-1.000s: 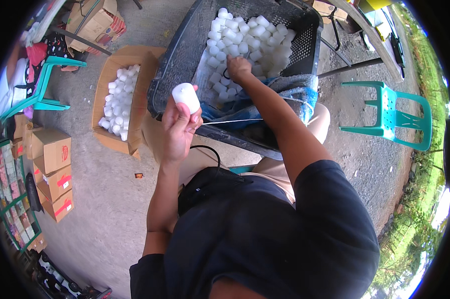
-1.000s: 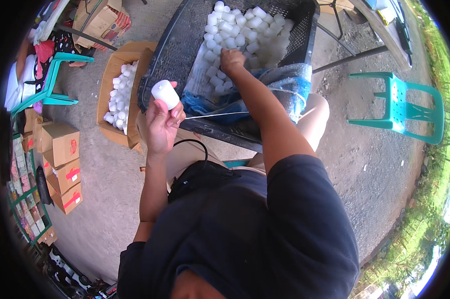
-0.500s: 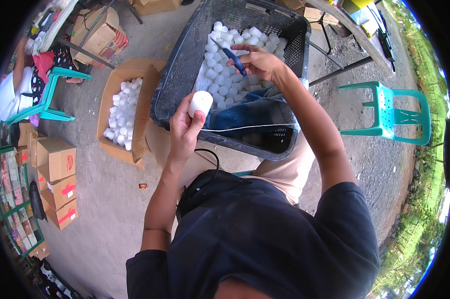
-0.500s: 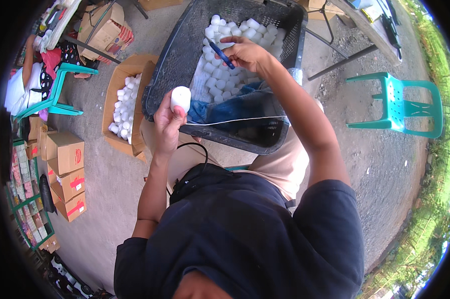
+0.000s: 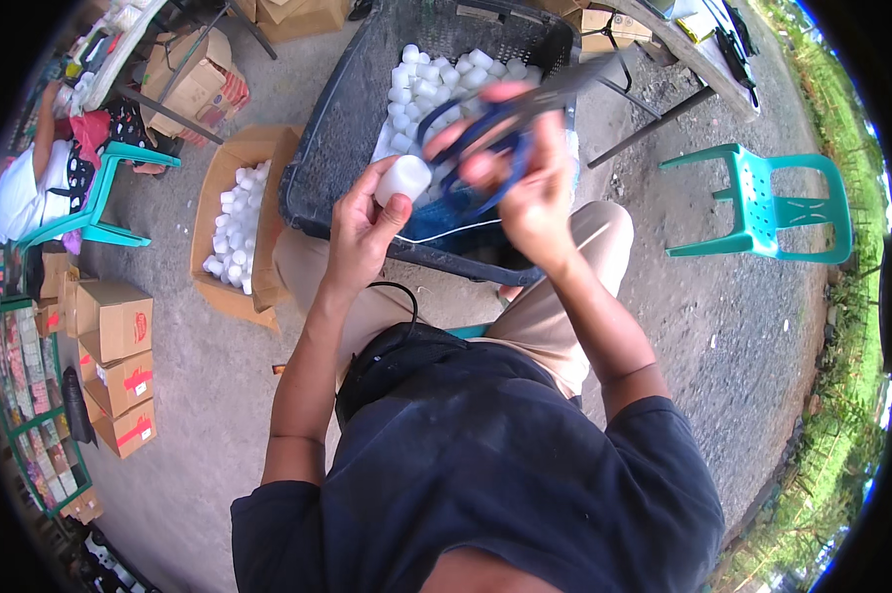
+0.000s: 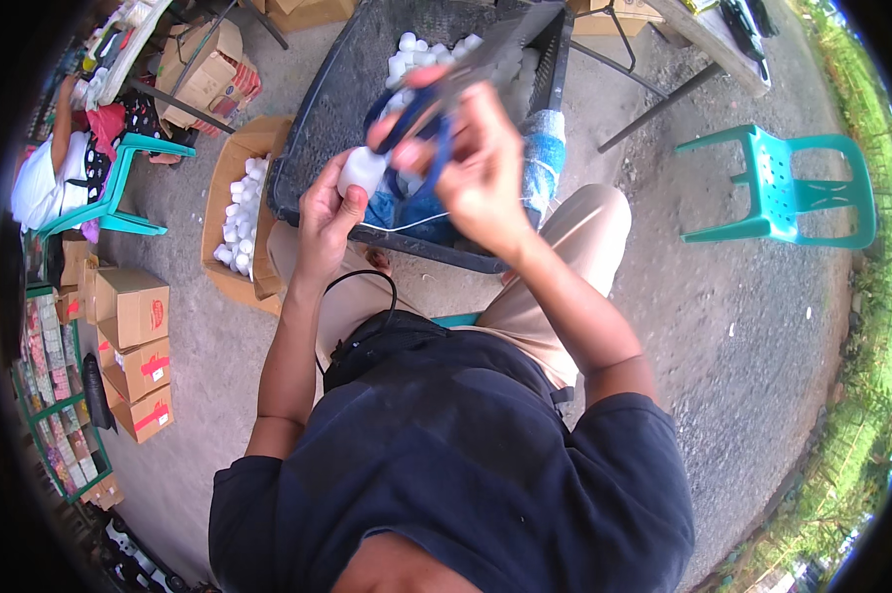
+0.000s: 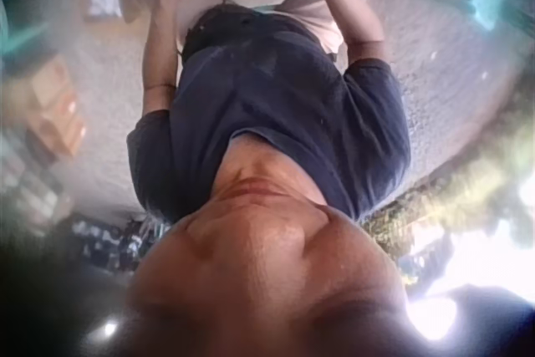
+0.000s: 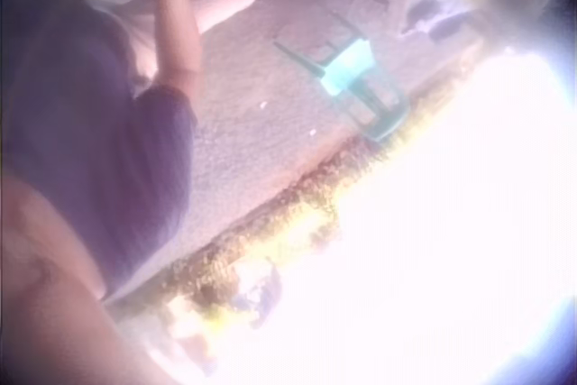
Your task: The person repeatedly picks small white cylindrical objects from a basket, wipes them with a blue cloth, inserts a string, and cuts the string with scissors. The process is repeated for multiple items in a repetitive assembly loop.
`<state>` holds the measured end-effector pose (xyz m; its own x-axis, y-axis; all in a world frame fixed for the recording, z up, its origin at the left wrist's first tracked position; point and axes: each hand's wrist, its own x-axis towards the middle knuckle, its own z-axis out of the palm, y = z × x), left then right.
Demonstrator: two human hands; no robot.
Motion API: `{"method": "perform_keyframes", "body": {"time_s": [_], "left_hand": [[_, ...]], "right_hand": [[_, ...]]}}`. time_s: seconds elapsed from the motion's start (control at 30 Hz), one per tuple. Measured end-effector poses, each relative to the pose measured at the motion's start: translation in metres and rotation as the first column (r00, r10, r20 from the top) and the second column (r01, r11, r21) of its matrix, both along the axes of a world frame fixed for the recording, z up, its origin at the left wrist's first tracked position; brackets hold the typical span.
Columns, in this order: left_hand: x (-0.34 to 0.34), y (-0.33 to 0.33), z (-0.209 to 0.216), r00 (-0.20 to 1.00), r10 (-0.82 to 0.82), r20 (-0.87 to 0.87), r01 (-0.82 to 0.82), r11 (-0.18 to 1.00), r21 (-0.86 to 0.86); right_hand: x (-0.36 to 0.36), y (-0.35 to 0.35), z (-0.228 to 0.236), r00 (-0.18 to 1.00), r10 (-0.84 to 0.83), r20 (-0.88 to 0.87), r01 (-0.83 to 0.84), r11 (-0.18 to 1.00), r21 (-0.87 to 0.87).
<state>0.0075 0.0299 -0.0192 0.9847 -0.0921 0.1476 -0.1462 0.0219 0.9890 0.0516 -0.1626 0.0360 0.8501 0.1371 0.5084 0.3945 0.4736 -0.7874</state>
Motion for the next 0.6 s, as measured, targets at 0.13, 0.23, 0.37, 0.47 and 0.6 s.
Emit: {"method": "perform_keyframes", "body": {"time_s": [0.13, 0.23, 0.37, 0.47, 0.6], "left_hand": [[-0.005, 0.006, 0.003, 0.999, -0.035, -0.004, 0.035, 0.999, -0.013], [-0.009, 0.007, 0.015, 1.000, -0.026, -0.005, 0.025, 0.999, -0.022], [-0.011, 0.008, 0.008, 0.999, -0.042, 0.016, 0.042, 0.998, -0.035], [-0.009, 0.014, 0.011, 0.994, -0.091, -0.065, 0.082, 0.988, -0.130], [-0.004, 0.022, -0.007, 0.985, -0.157, -0.072, 0.107, 0.882, -0.459]], "right_hand": [[-0.015, 0.001, 0.001, 0.998, 0.017, -0.053, -0.018, 1.000, -0.021], [-0.019, 0.004, 0.009, 1.000, 0.022, 0.000, -0.022, 0.997, 0.076], [-0.028, 0.002, 0.001, 0.992, 0.061, -0.112, -0.069, 0.995, -0.068], [-0.025, 0.010, 0.021, 1.000, 0.019, -0.014, -0.016, 0.981, 0.192], [-0.024, 0.011, 0.004, 0.959, 0.094, -0.267, -0.137, 0.979, -0.149]]}}
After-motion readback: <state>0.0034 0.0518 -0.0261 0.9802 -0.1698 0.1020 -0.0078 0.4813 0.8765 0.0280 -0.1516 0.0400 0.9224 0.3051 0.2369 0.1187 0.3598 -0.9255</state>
